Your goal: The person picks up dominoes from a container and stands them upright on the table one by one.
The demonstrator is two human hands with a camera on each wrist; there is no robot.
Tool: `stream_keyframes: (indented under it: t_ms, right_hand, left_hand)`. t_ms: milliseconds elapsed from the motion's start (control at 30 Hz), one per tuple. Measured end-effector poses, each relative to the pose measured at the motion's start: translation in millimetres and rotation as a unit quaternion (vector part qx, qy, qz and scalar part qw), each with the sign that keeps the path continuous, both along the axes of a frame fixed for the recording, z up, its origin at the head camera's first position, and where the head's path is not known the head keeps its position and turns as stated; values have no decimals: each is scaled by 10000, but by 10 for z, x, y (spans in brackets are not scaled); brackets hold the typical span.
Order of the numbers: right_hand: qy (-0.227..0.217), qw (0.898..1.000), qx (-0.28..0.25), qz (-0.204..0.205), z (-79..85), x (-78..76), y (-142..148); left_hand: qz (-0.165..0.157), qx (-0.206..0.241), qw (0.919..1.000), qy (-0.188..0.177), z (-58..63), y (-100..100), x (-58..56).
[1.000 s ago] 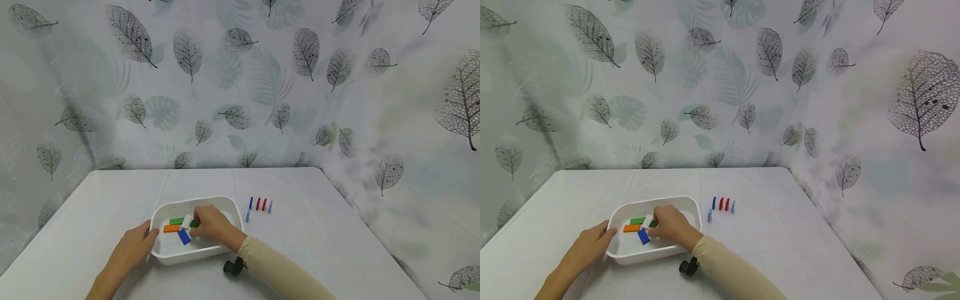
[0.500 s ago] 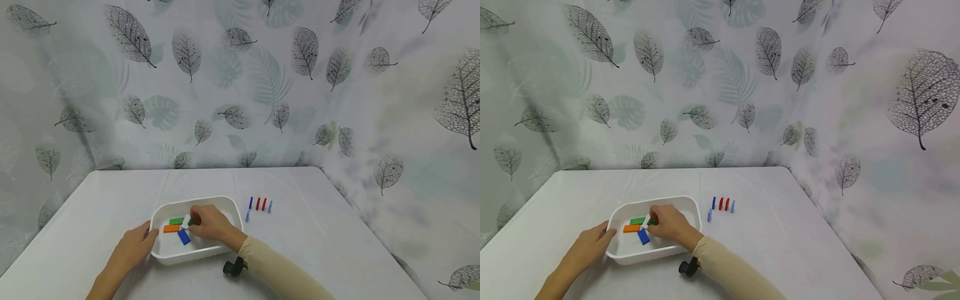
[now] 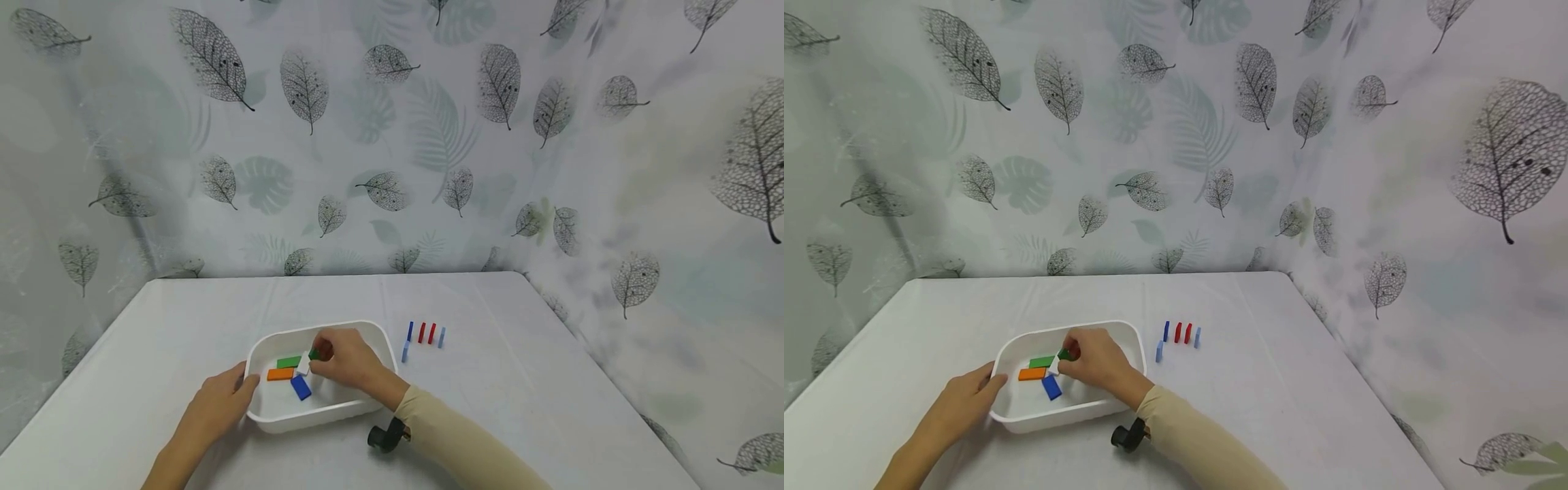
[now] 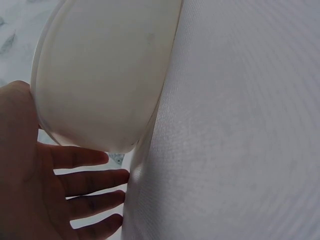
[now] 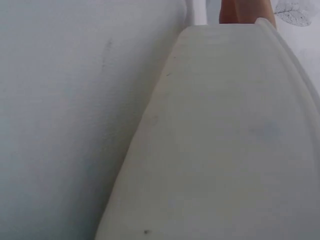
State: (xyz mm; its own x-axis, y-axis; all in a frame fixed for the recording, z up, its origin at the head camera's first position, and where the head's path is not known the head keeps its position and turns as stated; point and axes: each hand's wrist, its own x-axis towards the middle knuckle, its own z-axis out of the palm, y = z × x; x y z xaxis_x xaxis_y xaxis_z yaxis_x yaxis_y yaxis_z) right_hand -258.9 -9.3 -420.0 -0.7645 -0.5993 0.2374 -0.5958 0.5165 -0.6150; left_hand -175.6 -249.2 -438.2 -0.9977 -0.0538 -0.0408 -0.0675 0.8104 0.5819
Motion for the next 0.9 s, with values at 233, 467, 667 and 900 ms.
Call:
stream_keyframes:
  t_ms: [233,467,667,900]
  right_hand:
    - [130,9994,-304,71,63,-11,57]
    - [169,9983,-553,-37,99,7,135]
    - [285,9960,-844,-43,137,6,235]
    - [268,9939,-1073,-48,177,5,326]
  left_hand:
    - [10,8,10000,81,10,-4,0]
    - [15,0,10000,47,2,1,-7]
    - [14,-42,10000,22,2,1,-3]
    - [26,-33,10000,-2,-2,6,9]
